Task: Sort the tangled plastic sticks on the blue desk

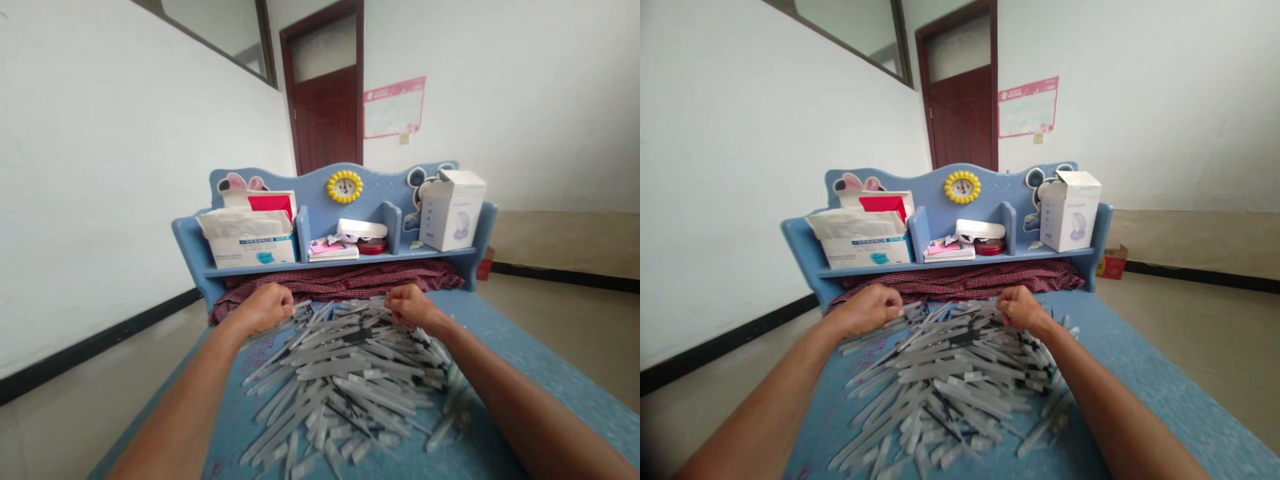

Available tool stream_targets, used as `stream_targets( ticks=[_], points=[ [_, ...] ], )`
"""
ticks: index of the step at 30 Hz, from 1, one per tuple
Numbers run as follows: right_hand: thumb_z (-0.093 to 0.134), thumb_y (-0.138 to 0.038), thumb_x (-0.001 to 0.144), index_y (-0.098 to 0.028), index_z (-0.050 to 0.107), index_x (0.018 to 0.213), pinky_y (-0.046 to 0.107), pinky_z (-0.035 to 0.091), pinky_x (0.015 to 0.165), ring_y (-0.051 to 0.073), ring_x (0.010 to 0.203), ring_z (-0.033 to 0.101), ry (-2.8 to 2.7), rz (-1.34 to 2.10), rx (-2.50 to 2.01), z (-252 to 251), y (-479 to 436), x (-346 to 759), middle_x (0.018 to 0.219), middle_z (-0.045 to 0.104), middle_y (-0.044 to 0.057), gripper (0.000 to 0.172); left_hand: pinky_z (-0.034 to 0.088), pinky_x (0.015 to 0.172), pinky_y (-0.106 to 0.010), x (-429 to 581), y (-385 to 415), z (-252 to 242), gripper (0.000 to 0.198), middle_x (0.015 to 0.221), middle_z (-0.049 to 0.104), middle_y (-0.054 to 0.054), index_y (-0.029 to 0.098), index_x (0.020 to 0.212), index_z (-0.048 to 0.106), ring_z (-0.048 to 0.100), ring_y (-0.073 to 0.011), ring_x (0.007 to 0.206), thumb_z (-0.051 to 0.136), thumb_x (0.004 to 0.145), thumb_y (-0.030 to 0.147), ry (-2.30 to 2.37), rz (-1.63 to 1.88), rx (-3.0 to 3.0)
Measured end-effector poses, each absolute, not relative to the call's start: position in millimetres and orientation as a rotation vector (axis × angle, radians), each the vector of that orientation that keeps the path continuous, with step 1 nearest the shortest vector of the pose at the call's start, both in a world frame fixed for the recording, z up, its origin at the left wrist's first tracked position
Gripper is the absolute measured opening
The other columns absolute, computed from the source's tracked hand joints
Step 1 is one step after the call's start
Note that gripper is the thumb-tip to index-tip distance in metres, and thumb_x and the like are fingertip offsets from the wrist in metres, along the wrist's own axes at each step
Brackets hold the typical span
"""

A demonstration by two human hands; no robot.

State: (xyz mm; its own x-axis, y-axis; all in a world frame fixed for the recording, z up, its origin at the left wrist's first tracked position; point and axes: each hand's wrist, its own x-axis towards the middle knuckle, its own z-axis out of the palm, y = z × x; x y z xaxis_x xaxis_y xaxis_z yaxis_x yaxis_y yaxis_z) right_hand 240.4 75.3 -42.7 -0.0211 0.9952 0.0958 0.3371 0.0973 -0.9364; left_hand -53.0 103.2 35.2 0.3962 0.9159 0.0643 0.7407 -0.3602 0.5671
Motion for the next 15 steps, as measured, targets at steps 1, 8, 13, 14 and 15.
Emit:
stream_targets(
  ticks=[1, 8, 13, 14, 15],
  points=[
    [0.05, -0.024, 0.07, -0.015, 0.053, 0.061, 0.018, 0.017, 0.028, 0.005, 0.024, 0.029, -1.509, 0.918, -1.392, -42.1, 75.0, 239.3, 0.035, 0.048, -0.005, 0.013, 0.029, 0.042, -0.018, -46.3, 99.9, 35.7, 0.012, 0.045, 0.054, 0.003, 0.014, 0.057, 0.06, 0.043, -0.0081, 0.042, 0.058, 0.063, 0.025, 1.4, 0.59, 2.175],
    [0.05, -0.037, 0.079, -0.015, 0.057, 0.07, 0.017, 0.027, 0.036, 0.005, 0.036, 0.039, -1.673, 0.756, -1.251, -22.8, 52.6, 212.2, 0.049, 0.051, -0.004, 0.025, 0.048, 0.058, -0.022, 12.0, 63.6, 34.1, 0.014, 0.081, 0.064, -0.005, 0.012, 0.083, 0.058, 0.059, -0.0113, 0.066, 0.061, 0.073, 0.021, 0.623, 1.261, 1.315],
    [0.047, -0.049, 0.081, -0.016, 0.053, 0.069, 0.017, 0.032, 0.037, 0.006, 0.039, 0.047, -1.879, 0.967, -0.944, -17.3, 25.0, 180.5, 0.059, 0.054, -0.002, 0.036, 0.051, 0.063, -0.024, 35.8, 47.3, 31.3, 0.006, 0.087, 0.065, -0.006, 0.014, 0.086, 0.055, 0.062, -0.0116, 0.071, 0.054, 0.08, 0.014, 0.424, 1.287, 1.056],
    [0.046, -0.051, 0.081, -0.015, 0.052, 0.066, 0.016, 0.032, 0.036, 0.006, 0.039, 0.048, -1.87, 1.01, -0.916, -17.5, 22.2, 176.5, 0.058, 0.054, -0.002, 0.039, 0.051, 0.062, -0.023, 40.5, 45.7, 30.9, 0.006, 0.086, 0.065, -0.007, 0.014, 0.086, 0.055, 0.062, -0.0117, 0.07, 0.053, 0.081, 0.015, 0.422, 1.28, 1.037],
    [0.045, -0.053, 0.081, -0.015, 0.051, 0.064, 0.016, 0.031, 0.035, 0.006, 0.037, 0.048, -1.847, 1.057, -0.896, -17.6, 20.6, 173.5, 0.057, 0.054, -0.002, 0.041, 0.051, 0.061, -0.023, 45.2, 44.8, 30.4, 0.005, 0.085, 0.065, -0.007, 0.014, 0.086, 0.054, 0.062, -0.0117, 0.069, 0.052, 0.081, 0.015, 0.423, 1.271, 1.022]
  ],
)
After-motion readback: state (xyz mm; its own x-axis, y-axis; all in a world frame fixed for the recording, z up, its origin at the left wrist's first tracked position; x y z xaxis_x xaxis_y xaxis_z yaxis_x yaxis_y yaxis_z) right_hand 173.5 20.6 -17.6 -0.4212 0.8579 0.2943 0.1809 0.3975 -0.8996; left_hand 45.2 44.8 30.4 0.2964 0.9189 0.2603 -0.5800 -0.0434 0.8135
